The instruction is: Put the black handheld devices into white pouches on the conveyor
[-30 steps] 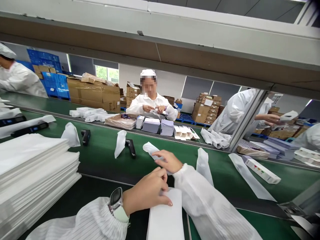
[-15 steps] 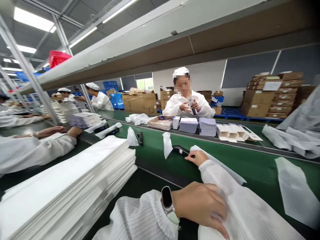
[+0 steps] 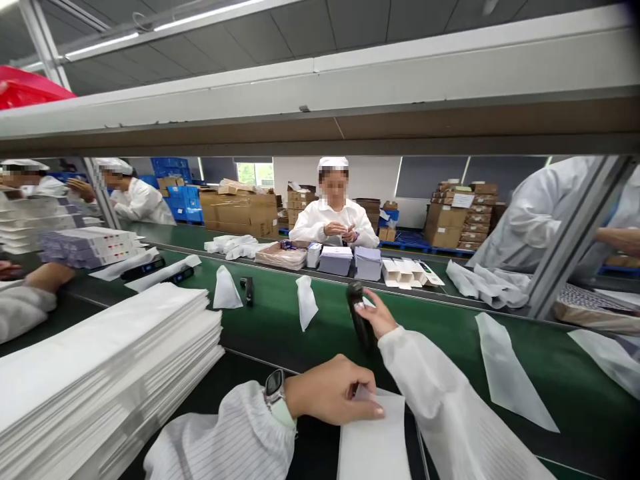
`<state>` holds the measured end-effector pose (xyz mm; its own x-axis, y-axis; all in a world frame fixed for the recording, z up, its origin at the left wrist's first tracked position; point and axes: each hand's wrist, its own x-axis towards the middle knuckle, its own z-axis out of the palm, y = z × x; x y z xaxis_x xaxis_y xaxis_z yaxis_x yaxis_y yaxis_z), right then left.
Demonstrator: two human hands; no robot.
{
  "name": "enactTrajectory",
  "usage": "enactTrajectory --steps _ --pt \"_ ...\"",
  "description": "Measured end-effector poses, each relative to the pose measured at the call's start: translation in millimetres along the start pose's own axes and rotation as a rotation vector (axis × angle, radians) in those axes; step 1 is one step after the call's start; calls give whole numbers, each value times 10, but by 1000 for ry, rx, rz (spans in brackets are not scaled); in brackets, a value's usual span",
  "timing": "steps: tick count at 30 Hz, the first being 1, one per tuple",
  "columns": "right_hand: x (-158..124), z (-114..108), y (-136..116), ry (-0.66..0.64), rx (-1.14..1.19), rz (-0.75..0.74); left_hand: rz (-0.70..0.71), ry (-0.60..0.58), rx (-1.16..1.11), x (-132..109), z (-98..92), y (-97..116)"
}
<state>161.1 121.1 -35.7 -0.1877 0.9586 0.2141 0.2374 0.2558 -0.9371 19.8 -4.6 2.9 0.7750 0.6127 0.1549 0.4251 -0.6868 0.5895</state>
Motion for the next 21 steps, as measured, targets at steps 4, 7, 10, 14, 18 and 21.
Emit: enactTrajectory --steps 4,7,10,14,18,21 --pt "-271 -321 -481 -43 561 14 13 -4 -28 -8 -57 64" --pt "-472 -446 -709 -46 582 19 16 61 -50 -3 -77 100" --pt "-568 -450 -755 -36 552 62 1 93 -71 -7 -103 107" --pt "-597 -399 -688 -6 547 122 7 157 -102 -22 -97 87" --pt "-582 -339 -545 11 550 224 -21 303 -270 -11 -35 37" --pt "-545 -269 -358 -9 441 225 -129 413 -474 28 -15 -5"
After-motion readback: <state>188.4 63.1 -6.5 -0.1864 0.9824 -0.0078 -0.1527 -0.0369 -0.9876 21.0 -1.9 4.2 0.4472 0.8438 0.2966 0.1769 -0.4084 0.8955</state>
